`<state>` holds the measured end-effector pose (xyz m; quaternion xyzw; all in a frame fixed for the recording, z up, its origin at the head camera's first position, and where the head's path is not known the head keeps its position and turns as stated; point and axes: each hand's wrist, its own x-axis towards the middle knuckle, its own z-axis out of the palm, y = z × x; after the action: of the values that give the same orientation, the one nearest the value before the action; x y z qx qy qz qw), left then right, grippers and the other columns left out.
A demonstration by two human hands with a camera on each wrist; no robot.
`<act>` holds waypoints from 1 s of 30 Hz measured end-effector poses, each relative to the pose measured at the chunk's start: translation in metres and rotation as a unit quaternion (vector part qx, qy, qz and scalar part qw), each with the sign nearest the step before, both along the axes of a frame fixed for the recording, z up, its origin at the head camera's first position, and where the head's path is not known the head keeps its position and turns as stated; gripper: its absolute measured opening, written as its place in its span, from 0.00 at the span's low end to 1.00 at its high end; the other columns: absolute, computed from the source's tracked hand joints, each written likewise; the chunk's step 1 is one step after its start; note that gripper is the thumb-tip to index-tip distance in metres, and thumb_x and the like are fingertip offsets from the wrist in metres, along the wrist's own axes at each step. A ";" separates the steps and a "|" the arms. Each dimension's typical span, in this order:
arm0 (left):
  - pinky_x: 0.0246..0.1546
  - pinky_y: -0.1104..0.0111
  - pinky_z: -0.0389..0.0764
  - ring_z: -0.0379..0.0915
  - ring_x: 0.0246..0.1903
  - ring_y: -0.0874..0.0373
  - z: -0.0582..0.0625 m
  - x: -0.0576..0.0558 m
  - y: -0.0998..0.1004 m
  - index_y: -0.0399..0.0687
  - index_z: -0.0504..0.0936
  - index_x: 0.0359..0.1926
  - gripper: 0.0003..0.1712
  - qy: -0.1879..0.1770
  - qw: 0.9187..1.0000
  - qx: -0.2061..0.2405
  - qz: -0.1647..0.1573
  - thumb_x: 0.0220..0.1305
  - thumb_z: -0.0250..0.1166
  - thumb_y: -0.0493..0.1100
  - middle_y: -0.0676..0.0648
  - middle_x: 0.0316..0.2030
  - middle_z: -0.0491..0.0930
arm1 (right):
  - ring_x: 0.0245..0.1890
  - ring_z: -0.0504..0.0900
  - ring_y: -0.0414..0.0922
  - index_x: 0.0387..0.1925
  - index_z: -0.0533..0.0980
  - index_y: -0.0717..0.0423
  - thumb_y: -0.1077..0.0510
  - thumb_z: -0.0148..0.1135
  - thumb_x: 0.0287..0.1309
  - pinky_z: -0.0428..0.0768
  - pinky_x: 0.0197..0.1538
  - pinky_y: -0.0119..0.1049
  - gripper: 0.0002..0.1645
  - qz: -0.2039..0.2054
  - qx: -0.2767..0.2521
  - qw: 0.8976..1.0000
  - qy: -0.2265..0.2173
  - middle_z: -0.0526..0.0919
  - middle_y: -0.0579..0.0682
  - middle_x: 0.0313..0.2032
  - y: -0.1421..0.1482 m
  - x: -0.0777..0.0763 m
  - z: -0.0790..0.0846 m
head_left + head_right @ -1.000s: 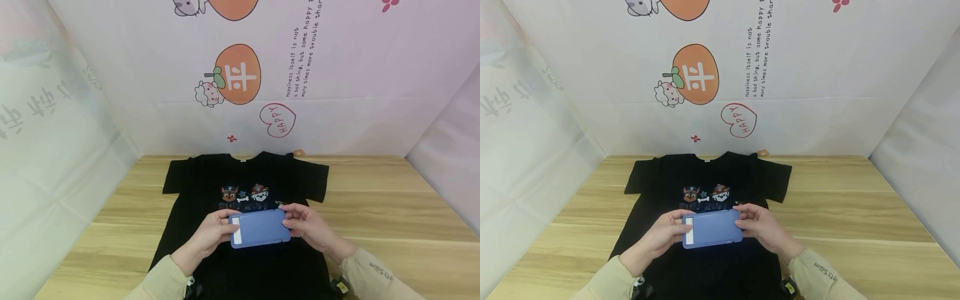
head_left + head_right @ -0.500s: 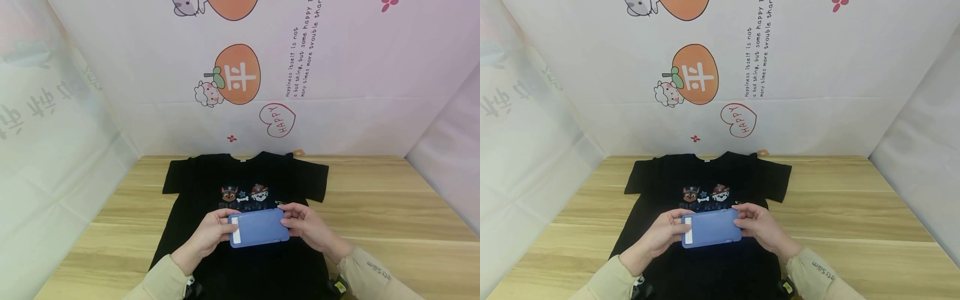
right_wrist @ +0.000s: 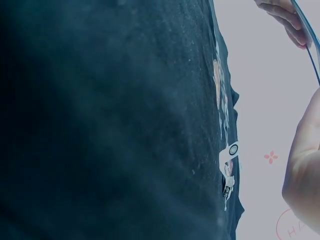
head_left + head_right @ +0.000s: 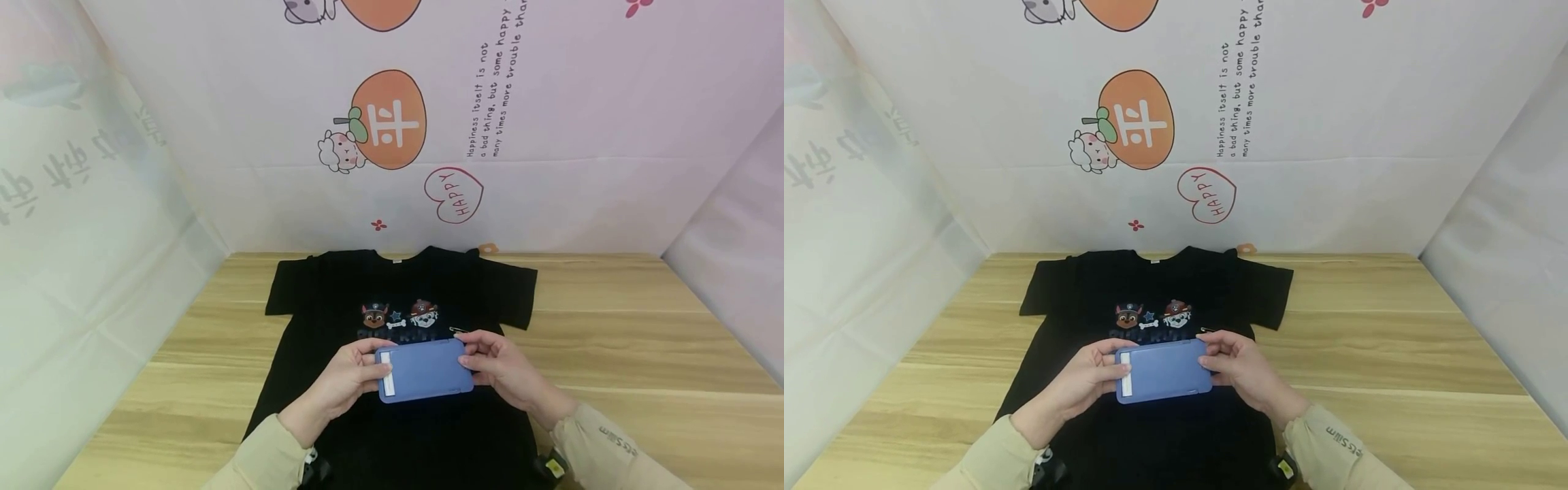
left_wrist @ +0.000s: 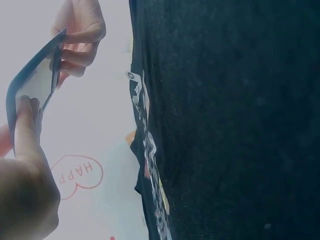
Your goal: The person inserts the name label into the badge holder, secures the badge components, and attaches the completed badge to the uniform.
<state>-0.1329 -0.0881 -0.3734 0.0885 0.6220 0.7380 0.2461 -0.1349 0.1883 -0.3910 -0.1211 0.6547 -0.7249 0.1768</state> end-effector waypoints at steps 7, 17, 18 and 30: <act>0.43 0.63 0.82 0.83 0.37 0.58 0.000 0.000 0.001 0.28 0.65 0.59 0.23 0.000 1.000 0.002 -0.008 0.63 0.57 0.30 0.39 0.44 0.84 | 0.35 0.75 0.36 0.46 0.78 0.41 0.62 0.58 0.62 0.83 0.42 0.36 0.15 -0.003 0.008 1.000 -0.009 0.73 0.40 0.34 -0.001 0.001 0.002; 0.44 0.63 0.82 0.83 0.37 0.60 0.001 0.003 0.002 0.27 0.64 0.60 0.24 -0.002 1.000 0.013 -0.016 0.64 0.58 0.31 0.42 0.42 0.85 | 0.37 0.75 0.37 0.45 0.79 0.41 0.59 0.60 0.61 0.81 0.45 0.37 0.13 -0.019 0.034 0.999 -0.025 0.73 0.41 0.34 -0.002 0.003 0.002; 0.44 0.62 0.82 0.83 0.37 0.60 0.001 0.003 0.002 0.27 0.64 0.60 0.24 -0.002 1.000 0.013 -0.015 0.64 0.58 0.31 0.42 0.42 0.85 | 0.37 0.75 0.37 0.46 0.79 0.41 0.59 0.60 0.61 0.81 0.46 0.37 0.13 -0.021 0.036 0.999 -0.025 0.73 0.41 0.34 -0.002 0.003 0.002; 0.44 0.63 0.81 0.83 0.37 0.60 0.001 0.003 0.004 0.27 0.65 0.59 0.23 0.002 1.000 0.009 -0.018 0.65 0.57 0.31 0.40 0.43 0.84 | 0.37 0.73 0.38 0.48 0.79 0.41 0.58 0.60 0.61 0.81 0.45 0.37 0.14 -0.015 0.035 0.999 -0.035 0.71 0.43 0.35 -0.003 0.003 0.002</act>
<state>-0.1300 -0.0844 -0.3724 0.1037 0.6143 0.7387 0.2573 -0.1316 0.1852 -0.3892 -0.0796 0.6747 -0.7080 0.1929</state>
